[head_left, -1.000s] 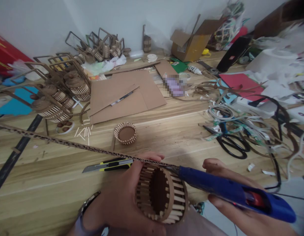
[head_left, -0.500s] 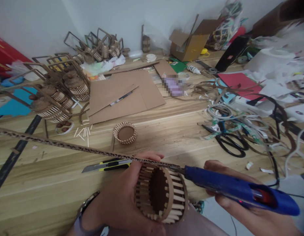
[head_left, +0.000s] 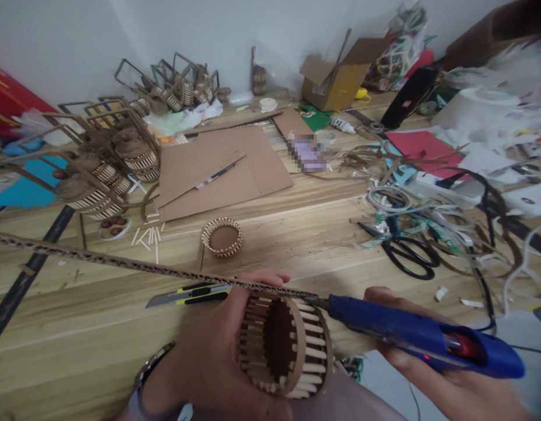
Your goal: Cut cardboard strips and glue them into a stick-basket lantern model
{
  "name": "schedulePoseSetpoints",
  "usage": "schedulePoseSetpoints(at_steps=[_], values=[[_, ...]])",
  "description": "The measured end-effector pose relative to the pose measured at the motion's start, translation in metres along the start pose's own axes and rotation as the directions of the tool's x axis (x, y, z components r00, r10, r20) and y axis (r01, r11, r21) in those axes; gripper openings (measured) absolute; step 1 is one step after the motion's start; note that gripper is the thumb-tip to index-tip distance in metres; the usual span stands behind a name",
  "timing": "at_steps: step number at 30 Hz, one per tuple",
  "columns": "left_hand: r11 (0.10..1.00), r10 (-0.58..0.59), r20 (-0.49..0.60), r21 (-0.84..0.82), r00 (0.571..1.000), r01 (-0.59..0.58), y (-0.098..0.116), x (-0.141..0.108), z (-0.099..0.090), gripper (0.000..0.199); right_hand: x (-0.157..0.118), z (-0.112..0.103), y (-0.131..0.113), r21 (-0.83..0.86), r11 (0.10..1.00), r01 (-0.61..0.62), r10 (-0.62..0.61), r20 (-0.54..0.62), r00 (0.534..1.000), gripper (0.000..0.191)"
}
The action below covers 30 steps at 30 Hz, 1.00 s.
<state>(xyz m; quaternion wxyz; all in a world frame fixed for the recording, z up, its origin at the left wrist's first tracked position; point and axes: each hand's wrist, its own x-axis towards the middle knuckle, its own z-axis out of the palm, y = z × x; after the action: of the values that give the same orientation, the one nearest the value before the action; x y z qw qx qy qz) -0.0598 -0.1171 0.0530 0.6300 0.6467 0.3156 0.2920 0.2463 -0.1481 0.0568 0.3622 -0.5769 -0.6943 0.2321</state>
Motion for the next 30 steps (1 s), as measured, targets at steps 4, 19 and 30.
schedulePoseSetpoints(at_steps=[4, 19, 30], values=[[0.999, -0.032, -0.002, 0.005, 0.999, 0.032, 0.000, 0.000, -0.001, 0.111, -0.008, -0.001, 0.012, -0.030, 0.998, 0.057, -0.057, 0.018, 0.998, 0.037], [1.000, 0.002, -0.006, 0.004, 1.000, -0.002, 0.000, 0.000, 0.000, 0.106, -0.021, 0.008, 0.030, -0.028, 0.998, 0.053, -0.055, -0.055, 0.997, 0.037], [0.999, 0.027, -0.055, -0.025, 0.998, -0.028, 0.000, 0.000, 0.003, 0.102, -0.021, 0.005, 0.030, -0.052, 0.993, 0.110, -0.111, -0.018, 0.994, 0.030]])
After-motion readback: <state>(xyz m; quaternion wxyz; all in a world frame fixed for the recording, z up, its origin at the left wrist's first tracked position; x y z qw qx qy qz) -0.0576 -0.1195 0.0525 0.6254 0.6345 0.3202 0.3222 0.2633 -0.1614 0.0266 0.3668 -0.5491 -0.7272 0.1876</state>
